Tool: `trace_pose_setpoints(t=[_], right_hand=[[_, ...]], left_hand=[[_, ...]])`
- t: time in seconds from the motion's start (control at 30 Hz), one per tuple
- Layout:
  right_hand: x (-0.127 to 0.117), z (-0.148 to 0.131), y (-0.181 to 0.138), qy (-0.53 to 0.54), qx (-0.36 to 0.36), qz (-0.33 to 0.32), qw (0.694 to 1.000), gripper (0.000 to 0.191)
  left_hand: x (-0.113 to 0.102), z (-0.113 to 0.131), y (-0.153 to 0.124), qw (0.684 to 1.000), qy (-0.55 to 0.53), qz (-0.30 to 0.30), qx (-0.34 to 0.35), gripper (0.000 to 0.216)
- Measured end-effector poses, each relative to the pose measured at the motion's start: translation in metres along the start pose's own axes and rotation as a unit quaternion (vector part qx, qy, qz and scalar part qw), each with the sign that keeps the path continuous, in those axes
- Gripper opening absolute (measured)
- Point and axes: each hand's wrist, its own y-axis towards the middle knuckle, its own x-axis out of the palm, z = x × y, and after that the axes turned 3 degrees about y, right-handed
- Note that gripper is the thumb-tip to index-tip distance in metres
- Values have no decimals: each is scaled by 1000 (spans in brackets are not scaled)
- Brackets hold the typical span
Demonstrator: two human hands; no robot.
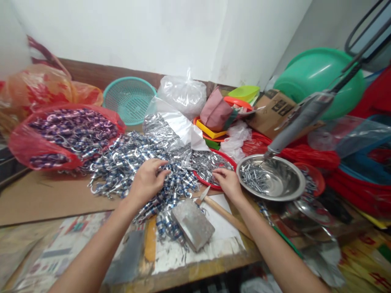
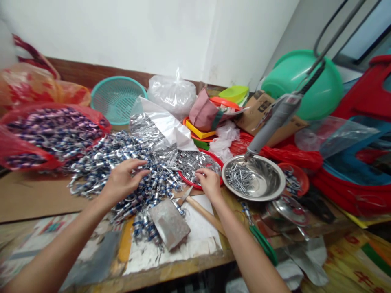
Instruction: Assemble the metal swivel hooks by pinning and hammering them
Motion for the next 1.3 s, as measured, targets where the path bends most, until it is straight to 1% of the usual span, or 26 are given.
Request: trace_pose_setpoints(t=[0.07, 0.13, 0.2, 0.27, 0.33, 0.43, 0.53, 0.6, 0.67, 0.73, 0.8, 0.87, 0.9, 0.93, 0.97, 1.0, 1.03, 1.1, 1.17, 1.23, 1.3], right_hand=[[9, -3, -20, 50, 20, -14, 998, 26], [15, -7, -38, 87, 37, -16, 995, 31], [15, -13, -53, 113, 51, -6, 992, 31], [12, -17, -64, 129, 59, 11, 990, 25], [6, -20, -72, 137, 61, 30, 988, 17], [-2, -19, -82, 146, 56, 55, 986, 10], [-5, -14, -91, 163, 56, 72, 982, 9], [-4, -12, -97, 178, 65, 82, 978, 12], [-1, -14, -102, 195, 76, 101, 973, 16], [5, -20, -107, 204, 65, 125, 969, 16], [12, -32, -111, 189, 18, 127, 974, 10], [20, -44, -115, 153, -50, 93, 983, 8], [24, -49, -117, 136, -79, 71, 985, 10], [28, -53, -118, 123, -101, 53, 986, 13], [32, -56, -119, 115, -117, 39, 986, 15], [36, -58, -121, 108, -127, 29, 986, 16], [39, -58, -123, 97, -134, 20, 986, 17], [44, -55, -126, 65, -150, 8, 986, 20], [47, -51, -130, 30, -172, 7, 985, 23], [49, -46, -132, 9, -186, 11, 982, 24], [50, -44, -133, 3, -189, 13, 982, 25]], left_hand=[[7, 8, -8, 999, 34, -42, 3, 19], [12, 16, -10, 995, 70, -62, -18, 19], [14, 20, -7, 992, 97, -66, -46, 19], [14, 19, -2, 990, 111, -56, -69, 20], [12, 13, 3, 989, 110, -39, -89, 20], [5, -1, 8, 991, 79, -6, -107, 17], [-6, -9, 5, 990, 19, 59, -130, 18], [-11, -7, -6, 979, -34, 118, -162, 27], [-12, 2, -25, 964, -87, 164, -192, 34], [-7, 13, -49, 954, -129, 177, -203, 33], [0, 21, -68, 951, -148, 178, -206, 29], [7, 22, -74, 954, -134, 190, -191, 24], [8, 20, -71, 962, -109, 189, -162, 23], [10, 17, -64, 981, -47, 159, -99, 26], [11, 14, -54, 991, 21, 124, -44, 28], [11, 10, -43, 994, 84, 74, -8, 28], [11, 7, -33, 991, 128, 33, 5, 25], [11, 1, -16, 989, 149, -1, 6, 19], [11, -6, -9, 991, 131, -3, -1, 18], [11, -14, -12, 994, 107, 1, -17, 17], [9, -24, -19, 996, 75, 13, -51, 16]])
